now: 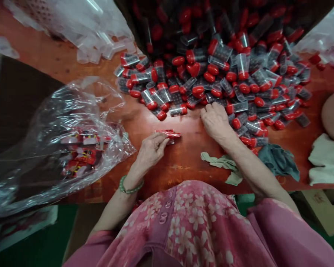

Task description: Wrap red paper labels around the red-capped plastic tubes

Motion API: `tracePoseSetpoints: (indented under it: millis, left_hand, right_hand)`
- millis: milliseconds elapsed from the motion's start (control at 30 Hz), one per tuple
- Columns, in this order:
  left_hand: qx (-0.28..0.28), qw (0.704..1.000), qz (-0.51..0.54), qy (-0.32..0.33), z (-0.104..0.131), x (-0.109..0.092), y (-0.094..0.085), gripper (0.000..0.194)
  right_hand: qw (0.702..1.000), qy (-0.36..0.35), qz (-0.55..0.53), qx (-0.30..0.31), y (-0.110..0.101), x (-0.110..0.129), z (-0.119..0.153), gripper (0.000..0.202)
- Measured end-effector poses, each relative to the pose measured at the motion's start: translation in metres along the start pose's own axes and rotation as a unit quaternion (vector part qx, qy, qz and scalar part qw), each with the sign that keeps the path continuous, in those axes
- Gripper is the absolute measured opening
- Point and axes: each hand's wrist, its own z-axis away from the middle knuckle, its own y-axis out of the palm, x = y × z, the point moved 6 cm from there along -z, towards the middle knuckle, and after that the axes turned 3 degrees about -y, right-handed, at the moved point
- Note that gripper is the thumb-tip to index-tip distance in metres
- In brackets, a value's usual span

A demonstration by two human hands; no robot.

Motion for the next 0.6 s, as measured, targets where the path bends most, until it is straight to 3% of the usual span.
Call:
tracePoseSetpoints:
  millis: [233,300,367,467,600]
  left_hand:
    - [-0.108,0.972,0.192,-0.080,0.003,0.003,-0.021,0.001]
    - [-0.128,0.966,0.208,-0.089,0.007,0.001,-0.027,0.005]
    - [-0.139,0.962,0.218,-0.088,0.010,-0.002,-0.032,0.009]
    - [-0.149,0.959,0.229,-0.081,0.014,-0.004,-0.037,0.013]
    - [-0.195,0.967,0.159,-0.039,0.016,-0.004,-0.043,0.013]
  right_hand:
    - [0.998,-0.044,0.008,0.033,-0.006,-0.003,-0.001,0.042]
    - [0.998,-0.040,-0.052,-0.001,-0.013,-0.011,0.004,0.047]
    - [0.985,-0.032,-0.155,-0.073,-0.023,-0.017,0.014,0.046]
    - [0.911,0.008,-0.364,-0.193,-0.035,-0.022,0.033,0.043]
    - [0.783,0.056,-0.572,-0.240,-0.028,-0.006,0.048,0.049]
